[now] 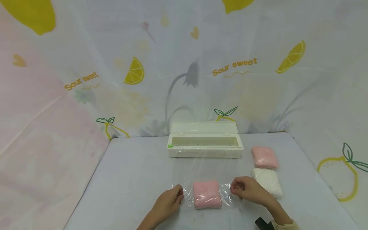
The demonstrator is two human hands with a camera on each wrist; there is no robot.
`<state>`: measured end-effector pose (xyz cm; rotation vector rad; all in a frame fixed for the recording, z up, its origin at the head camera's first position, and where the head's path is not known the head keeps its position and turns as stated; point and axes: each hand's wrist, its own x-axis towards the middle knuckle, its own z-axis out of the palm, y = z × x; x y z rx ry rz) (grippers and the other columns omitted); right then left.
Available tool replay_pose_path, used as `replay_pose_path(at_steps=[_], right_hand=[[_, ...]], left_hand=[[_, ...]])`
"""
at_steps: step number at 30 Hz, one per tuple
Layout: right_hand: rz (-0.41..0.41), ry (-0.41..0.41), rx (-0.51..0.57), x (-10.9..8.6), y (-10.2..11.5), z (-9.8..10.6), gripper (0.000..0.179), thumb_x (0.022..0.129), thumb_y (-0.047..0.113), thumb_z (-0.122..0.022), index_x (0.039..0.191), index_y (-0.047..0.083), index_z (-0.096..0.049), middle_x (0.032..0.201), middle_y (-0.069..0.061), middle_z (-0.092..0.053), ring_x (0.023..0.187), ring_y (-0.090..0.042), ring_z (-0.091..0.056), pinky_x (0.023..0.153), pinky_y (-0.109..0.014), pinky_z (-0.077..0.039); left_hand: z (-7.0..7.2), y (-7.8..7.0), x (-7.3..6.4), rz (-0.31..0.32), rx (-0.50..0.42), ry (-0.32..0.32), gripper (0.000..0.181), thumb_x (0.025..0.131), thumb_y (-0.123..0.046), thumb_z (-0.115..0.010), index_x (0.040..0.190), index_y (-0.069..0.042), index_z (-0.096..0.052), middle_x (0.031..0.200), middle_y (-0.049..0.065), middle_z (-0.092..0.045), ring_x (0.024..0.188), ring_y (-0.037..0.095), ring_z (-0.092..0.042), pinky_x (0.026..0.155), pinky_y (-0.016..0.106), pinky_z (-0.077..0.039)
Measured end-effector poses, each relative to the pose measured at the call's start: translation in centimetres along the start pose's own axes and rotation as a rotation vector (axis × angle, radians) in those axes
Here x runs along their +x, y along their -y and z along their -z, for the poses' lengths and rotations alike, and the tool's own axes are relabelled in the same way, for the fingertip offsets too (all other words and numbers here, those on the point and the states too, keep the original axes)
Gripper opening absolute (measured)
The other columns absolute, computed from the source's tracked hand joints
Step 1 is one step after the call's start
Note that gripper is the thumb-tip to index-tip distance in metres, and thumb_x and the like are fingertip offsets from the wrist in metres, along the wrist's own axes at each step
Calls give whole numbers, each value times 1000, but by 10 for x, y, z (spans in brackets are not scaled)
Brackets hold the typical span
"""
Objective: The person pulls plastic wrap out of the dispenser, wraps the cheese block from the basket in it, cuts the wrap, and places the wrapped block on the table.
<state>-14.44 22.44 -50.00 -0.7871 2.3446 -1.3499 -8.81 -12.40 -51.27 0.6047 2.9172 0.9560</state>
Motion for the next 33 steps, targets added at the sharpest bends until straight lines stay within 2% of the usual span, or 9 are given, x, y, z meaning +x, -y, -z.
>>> replay_pose_path(at_steps=[4, 8, 11, 15, 18, 20, 25, 29, 33], right_hand=[[-66, -98, -131, 9, -5, -13, 6, 86, 12, -72, 87, 10, -66, 74, 6, -59, 63, -6, -53, 54, -24, -47], [-109, -74, -184, 13, -9, -21, 5, 85, 12, -71, 87, 12, -67, 74, 7, -58, 65, -7, -51, 56, -25, -44], [-54, -29, -181, 14, -7, -20, 4, 87, 11, -69, 90, 13, -67, 80, 6, -62, 72, -9, -56, 62, -28, -48], [63, -12, -141, 10, 7, -5, 20, 88, 4, -66, 107, 12, -67, 103, -1, -68, 96, -20, -63, 74, -31, -51], [128, -105, -178, 3, 26, 5, 32, 87, 0, -66, 116, 14, -65, 113, 0, -67, 106, -24, -61, 75, -34, -50], [133, -165, -210, -2, 40, 5, 30, 89, 2, -67, 115, 16, -65, 107, 5, -67, 100, -17, -62, 73, -32, -50], [35, -101, -226, -7, 64, -19, 17, 90, 12, -70, 104, 12, -59, 79, 12, -62, 68, -2, -56, 57, -25, -47], [-3, -58, -266, -5, 57, -45, 36, 84, 23, -79, 97, 10, -49, 75, 7, -59, 60, -2, -50, 52, -25, -43], [6, -80, -319, 1, 42, -61, 50, 74, 28, -87, 97, 12, -45, 77, 7, -56, 62, -1, -46, 54, -23, -41]], left_hand=[[-11, 4, 4, -8, 107, 3, 14, 93, -13, -67, 90, -15, -54, 68, -15, -48, 57, 0, -40, 50, 21, -36], [-16, 2, 6, -24, 192, -7, 21, 88, -15, -71, 84, -18, -51, 65, -15, -42, 55, 1, -37, 48, 22, -33], [-17, -2, 6, -40, 298, -37, 20, 86, -18, -73, 84, -18, -54, 68, -13, -47, 61, 6, -43, 55, 26, -38], [-13, -14, 2, -14, 418, -173, 20, 83, -19, -77, 91, -16, -59, 81, -6, -54, 76, 15, -48, 65, 34, -41], [-6, -32, -4, 10, 351, -266, 21, 83, -16, -77, 90, -14, -57, 78, -6, -51, 71, 12, -45, 62, 29, -40], [-2, -43, -7, 9, 246, -272, 21, 85, -14, -75, 87, -14, -54, 74, -9, -48, 65, 7, -43, 56, 24, -38], [-9, -54, -10, 8, 57, -143, 27, 89, -23, -74, 88, -14, -48, 73, -11, -48, 63, 2, -44, 54, 21, -39], [-24, -51, -7, 21, 66, -59, 39, 82, -31, -80, 93, -12, -48, 77, -7, -48, 63, 6, -45, 56, 24, -40], [-36, -48, -3, 16, 107, -59, 49, 74, -30, -86, 97, -9, -49, 82, -2, -50, 65, 12, -50, 59, 29, -44]])
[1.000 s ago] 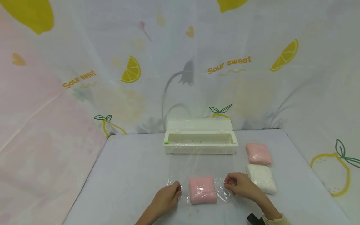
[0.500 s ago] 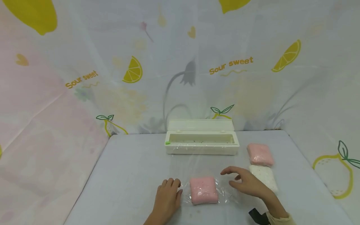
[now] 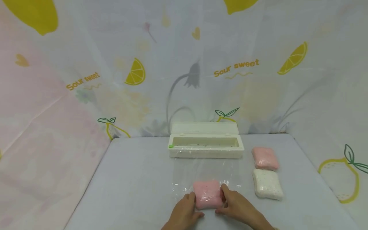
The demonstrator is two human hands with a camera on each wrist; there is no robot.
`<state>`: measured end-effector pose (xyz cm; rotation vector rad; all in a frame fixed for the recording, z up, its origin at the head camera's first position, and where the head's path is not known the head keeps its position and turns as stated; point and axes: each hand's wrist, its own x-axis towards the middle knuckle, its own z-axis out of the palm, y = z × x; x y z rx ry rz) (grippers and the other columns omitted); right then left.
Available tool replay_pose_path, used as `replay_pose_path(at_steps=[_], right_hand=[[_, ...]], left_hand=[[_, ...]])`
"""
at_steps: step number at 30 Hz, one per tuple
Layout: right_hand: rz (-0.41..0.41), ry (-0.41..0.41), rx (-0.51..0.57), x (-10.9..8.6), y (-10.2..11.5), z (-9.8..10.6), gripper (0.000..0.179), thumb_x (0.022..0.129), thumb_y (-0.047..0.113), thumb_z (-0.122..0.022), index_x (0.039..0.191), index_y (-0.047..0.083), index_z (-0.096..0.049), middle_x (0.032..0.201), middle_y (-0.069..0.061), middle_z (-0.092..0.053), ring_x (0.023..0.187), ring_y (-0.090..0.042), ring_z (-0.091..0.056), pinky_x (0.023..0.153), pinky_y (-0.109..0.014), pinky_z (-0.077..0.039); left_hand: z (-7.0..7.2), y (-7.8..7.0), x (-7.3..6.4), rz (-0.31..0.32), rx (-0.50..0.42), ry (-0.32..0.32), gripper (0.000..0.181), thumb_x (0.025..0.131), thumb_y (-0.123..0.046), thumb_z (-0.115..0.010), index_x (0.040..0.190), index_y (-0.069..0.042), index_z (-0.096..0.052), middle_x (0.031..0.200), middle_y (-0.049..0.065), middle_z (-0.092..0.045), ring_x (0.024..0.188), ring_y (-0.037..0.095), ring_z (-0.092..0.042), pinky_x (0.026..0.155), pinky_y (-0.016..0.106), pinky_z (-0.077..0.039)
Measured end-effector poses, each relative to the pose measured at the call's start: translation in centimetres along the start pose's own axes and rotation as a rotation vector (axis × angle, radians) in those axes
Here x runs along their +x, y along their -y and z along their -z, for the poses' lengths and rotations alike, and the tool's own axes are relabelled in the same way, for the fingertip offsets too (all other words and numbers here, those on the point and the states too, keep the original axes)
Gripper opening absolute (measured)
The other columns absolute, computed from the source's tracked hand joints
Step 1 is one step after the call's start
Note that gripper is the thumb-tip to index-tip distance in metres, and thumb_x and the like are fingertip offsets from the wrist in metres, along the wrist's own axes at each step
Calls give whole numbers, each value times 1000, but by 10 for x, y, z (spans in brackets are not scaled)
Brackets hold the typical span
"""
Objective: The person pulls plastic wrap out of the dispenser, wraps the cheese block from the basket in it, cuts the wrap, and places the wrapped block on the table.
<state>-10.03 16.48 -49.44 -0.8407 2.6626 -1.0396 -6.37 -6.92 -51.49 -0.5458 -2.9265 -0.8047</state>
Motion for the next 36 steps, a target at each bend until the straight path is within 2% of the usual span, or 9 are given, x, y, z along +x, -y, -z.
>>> replay_pose_path(at_steps=[4, 7, 11, 13, 19, 22, 26, 30, 36], right_hand=[[24, -45, -40, 6, -5, -10, 53, 68, 17, -88, 98, 13, -45, 73, 12, -49, 61, -1, -42, 55, -22, -38], [41, -66, -48, 8, -3, -9, 49, 68, 9, -84, 98, 13, -45, 70, 12, -47, 60, -1, -41, 53, -22, -38], [62, -95, -28, 12, 0, 2, 42, 76, 10, -81, 97, 12, -45, 69, 12, -50, 59, 0, -43, 51, -22, -39], [73, -122, -10, 16, 1, 10, 39, 80, 12, -80, 97, 12, -45, 70, 12, -52, 59, 1, -46, 52, -22, -41], [93, -202, 24, 37, -1, 29, 29, 90, 13, -73, 98, 9, -45, 75, 5, -62, 66, -3, -58, 56, -24, -47], [78, -250, 12, 51, -5, 33, 25, 91, 10, -71, 99, 8, -47, 76, 2, -64, 68, -6, -60, 56, -24, -48], [48, -278, 14, 68, -12, 36, 26, 87, 5, -73, 100, 6, -49, 78, 0, -63, 69, -9, -60, 56, -25, -49], [-17, -300, 32, 84, -19, 38, 27, 85, 4, -74, 98, 6, -50, 76, 0, -60, 65, -10, -56, 53, -25, -46], [-99, -388, 0, 104, -29, 36, 23, 88, 13, -75, 92, 6, -53, 71, 1, -55, 57, -11, -48, 49, -25, -40]], left_hand=[[-5, 2, 7, -20, 11, -32, 46, 74, -19, -85, 101, -7, -49, 86, 0, -51, 70, 14, -53, 63, 31, -47], [-3, 2, 11, -37, 1, -49, 38, 78, -12, -79, 101, -8, -48, 84, -3, -49, 70, 10, -48, 62, 29, -45], [4, 1, 20, -69, -33, -122, 29, 82, -8, -72, 100, -8, -49, 80, -5, -48, 69, 6, -45, 59, 24, -42], [9, 1, 28, -84, -54, -175, 26, 85, -7, -70, 102, -7, -51, 80, -3, -52, 68, 5, -46, 58, 22, -43], [22, 2, 61, -38, -100, -247, 19, 92, -9, -65, 106, -4, -52, 87, 4, -61, 66, 5, -49, 54, 20, -42], [23, 4, 80, -10, -104, -286, 18, 93, -11, -65, 103, -4, -52, 82, 3, -59, 62, 6, -47, 51, 21, -40], [21, 8, 102, 34, -107, -315, 17, 94, -13, -64, 98, -5, -50, 73, -1, -52, 58, 8, -43, 48, 23, -36], [20, 12, 118, 58, -108, -320, 16, 97, -15, -62, 95, -5, -49, 67, -3, -45, 56, 9, -41, 46, 24, -34], [17, 20, 135, 90, -118, -329, 22, 97, -19, -63, 88, -8, -47, 66, -2, -44, 56, 11, -42, 47, 25, -35]])
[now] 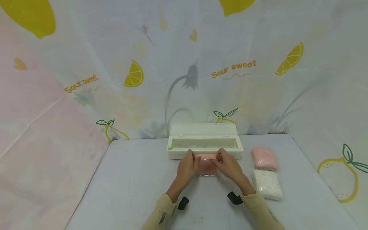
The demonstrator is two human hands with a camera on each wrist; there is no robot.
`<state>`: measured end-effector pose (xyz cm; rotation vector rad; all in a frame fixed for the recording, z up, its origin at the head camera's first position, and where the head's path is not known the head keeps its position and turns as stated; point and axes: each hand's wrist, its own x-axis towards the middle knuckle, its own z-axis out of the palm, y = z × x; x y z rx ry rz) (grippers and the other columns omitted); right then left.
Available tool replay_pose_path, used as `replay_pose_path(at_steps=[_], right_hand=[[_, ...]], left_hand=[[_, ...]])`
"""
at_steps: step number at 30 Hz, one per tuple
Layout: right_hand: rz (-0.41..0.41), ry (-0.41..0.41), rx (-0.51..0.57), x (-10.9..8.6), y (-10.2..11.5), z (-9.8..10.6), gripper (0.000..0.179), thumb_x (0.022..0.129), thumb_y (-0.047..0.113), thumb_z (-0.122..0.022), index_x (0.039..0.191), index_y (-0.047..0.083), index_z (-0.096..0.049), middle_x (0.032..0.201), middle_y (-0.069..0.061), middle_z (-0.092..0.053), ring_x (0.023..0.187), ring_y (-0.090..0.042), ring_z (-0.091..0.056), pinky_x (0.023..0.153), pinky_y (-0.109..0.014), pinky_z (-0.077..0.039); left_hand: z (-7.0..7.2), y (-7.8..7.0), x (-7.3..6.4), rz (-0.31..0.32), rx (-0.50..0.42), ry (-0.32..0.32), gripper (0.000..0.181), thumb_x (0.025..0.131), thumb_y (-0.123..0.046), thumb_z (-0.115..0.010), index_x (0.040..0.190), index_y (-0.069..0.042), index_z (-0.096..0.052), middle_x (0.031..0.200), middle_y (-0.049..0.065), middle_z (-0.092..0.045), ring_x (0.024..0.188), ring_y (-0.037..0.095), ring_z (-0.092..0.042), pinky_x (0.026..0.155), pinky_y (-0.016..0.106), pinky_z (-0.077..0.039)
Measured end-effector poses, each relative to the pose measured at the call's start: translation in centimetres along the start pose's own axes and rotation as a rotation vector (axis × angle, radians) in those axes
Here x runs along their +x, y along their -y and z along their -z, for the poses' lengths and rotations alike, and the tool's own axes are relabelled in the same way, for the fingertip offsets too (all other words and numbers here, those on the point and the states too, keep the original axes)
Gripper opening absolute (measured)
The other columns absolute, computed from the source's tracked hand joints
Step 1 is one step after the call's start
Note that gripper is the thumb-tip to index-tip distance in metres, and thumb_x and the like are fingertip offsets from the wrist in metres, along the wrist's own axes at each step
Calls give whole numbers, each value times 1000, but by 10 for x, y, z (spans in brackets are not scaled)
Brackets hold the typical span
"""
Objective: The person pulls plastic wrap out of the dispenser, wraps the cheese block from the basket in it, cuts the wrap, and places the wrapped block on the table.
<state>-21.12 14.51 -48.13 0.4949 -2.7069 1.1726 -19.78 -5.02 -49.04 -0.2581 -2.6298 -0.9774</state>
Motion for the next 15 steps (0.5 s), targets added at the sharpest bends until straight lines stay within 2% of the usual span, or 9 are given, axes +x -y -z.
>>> replay_pose_path(at_steps=[6, 10, 15], right_hand=[[-40, -49, -12, 9, -2, -8, 24, 85, 16, -77, 87, 8, -54, 69, -1, -58, 59, -13, -49, 51, -28, -40], [-31, -63, -5, 13, -7, -12, 23, 85, 15, -77, 84, 8, -55, 69, -1, -58, 59, -12, -49, 52, -29, -41], [-27, -27, -14, 14, -8, -8, 22, 86, 16, -76, 86, 7, -56, 70, 1, -57, 61, -12, -49, 54, -28, -41]], left_hand=[[-8, 12, 10, 31, 0, -34, 24, 94, -20, -68, 84, -10, -48, 67, -2, -46, 59, 12, -43, 49, 27, -36], [-14, 17, 15, 42, 15, -40, 27, 93, -22, -69, 82, -10, -48, 66, -3, -45, 57, 12, -42, 48, 27, -34], [-12, 17, 13, 64, 14, -35, 28, 94, -27, -68, 83, -10, -49, 66, -2, -45, 58, 12, -42, 49, 27, -33]])
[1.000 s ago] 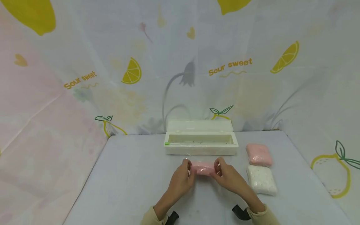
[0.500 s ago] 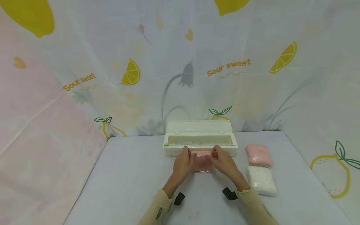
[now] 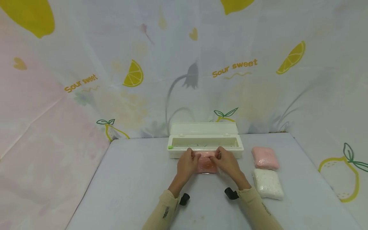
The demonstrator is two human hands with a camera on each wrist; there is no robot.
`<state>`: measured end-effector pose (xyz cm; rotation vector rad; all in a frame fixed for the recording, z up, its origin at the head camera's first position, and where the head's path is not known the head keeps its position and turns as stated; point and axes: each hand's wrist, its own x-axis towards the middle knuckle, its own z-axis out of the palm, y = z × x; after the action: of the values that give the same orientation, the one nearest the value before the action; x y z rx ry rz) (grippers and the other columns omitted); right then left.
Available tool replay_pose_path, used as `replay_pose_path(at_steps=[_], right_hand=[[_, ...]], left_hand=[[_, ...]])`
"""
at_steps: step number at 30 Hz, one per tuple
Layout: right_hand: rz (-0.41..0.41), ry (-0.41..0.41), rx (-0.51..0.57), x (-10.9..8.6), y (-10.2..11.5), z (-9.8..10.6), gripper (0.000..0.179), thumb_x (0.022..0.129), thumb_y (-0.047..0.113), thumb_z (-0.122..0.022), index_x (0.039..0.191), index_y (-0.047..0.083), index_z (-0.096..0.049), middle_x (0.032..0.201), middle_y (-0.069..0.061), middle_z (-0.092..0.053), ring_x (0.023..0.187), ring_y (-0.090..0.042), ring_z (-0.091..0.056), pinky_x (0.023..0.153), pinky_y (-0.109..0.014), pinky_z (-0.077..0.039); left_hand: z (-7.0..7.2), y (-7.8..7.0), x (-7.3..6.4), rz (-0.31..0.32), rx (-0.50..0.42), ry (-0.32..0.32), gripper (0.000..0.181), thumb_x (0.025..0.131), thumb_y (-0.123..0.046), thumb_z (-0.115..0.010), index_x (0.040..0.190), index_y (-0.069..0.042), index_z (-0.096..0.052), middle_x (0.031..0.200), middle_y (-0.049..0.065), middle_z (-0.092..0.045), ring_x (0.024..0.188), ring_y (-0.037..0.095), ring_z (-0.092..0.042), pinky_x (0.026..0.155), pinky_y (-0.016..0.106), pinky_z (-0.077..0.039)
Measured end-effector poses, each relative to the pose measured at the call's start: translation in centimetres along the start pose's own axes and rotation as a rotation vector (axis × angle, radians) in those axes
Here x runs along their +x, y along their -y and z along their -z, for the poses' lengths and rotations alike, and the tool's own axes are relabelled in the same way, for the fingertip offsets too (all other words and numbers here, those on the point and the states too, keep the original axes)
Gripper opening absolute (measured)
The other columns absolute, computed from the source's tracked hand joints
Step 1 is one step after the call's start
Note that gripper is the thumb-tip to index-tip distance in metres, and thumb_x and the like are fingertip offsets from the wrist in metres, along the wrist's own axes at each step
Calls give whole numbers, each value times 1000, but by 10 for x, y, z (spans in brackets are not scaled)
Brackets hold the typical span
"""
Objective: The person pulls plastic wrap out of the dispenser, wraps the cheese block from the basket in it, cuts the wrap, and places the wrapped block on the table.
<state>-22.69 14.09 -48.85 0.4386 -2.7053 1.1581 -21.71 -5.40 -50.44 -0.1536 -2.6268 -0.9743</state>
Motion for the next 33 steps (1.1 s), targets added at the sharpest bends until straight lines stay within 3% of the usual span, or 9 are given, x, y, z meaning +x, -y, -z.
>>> replay_pose_path(at_steps=[4, 6, 10, 13, 15, 22, 28, 33], right_hand=[[-31, 47, -43, -4, 5, 9, 23, 87, 22, -75, 89, 9, -56, 74, 1, -59, 64, -13, -53, 56, -30, -44], [-42, 56, -69, -5, 9, 14, 23, 86, 23, -75, 91, 9, -57, 77, 1, -62, 68, -15, -56, 57, -32, -46], [-57, 60, -97, -7, 16, 21, 22, 87, 23, -73, 95, 9, -59, 85, -3, -66, 76, -18, -62, 61, -35, -50], [-69, 61, -111, -6, 19, 23, 21, 88, 24, -71, 97, 8, -60, 86, -5, -66, 77, -19, -62, 62, -36, -50], [-76, 60, -125, -6, 20, 23, 20, 88, 22, -70, 97, 7, -60, 86, -5, -66, 76, -19, -61, 63, -36, -50], [-98, 65, -138, -8, 22, 23, 18, 89, 19, -69, 99, 6, -62, 88, -6, -66, 79, -20, -62, 65, -36, -51], [-96, 32, -154, -11, 24, 26, 15, 89, 19, -68, 96, 7, -63, 86, -6, -67, 78, -21, -63, 64, -38, -50], [-93, -1, -165, -12, 25, 30, 15, 89, 19, -68, 95, 6, -64, 84, -4, -66, 75, -19, -61, 62, -37, -49]], left_hand=[[8, 4, -7, 28, -27, -57, 28, 94, -34, -68, 85, -11, -54, 74, 0, -56, 64, 13, -50, 54, 29, -40], [12, 8, -9, 31, -31, -140, 28, 92, -35, -71, 89, -10, -58, 78, 1, -61, 68, 15, -55, 58, 31, -44], [24, 23, -8, 35, -43, -372, 35, 83, -29, -81, 99, -3, -64, 87, 8, -65, 77, 25, -58, 66, 38, -47], [33, 36, -3, 78, -110, -458, 49, 77, -25, -87, 109, 2, -62, 96, 15, -63, 84, 32, -58, 72, 42, -47], [39, 44, 0, 133, -176, -443, 59, 75, -25, -88, 119, 2, -58, 106, 19, -60, 91, 35, -59, 76, 44, -48], [47, 65, 4, 284, -372, -292, 75, 78, -29, -86, 138, -2, -49, 131, 23, -53, 107, 39, -62, 84, 47, -53], [46, 74, 5, 288, -447, -243, 72, 80, -26, -84, 140, -5, -51, 129, 22, -59, 106, 36, -64, 82, 44, -55], [45, 79, 9, 243, -484, -217, 65, 79, -22, -84, 137, -7, -58, 116, 19, -65, 97, 30, -68, 67, 34, -58]])
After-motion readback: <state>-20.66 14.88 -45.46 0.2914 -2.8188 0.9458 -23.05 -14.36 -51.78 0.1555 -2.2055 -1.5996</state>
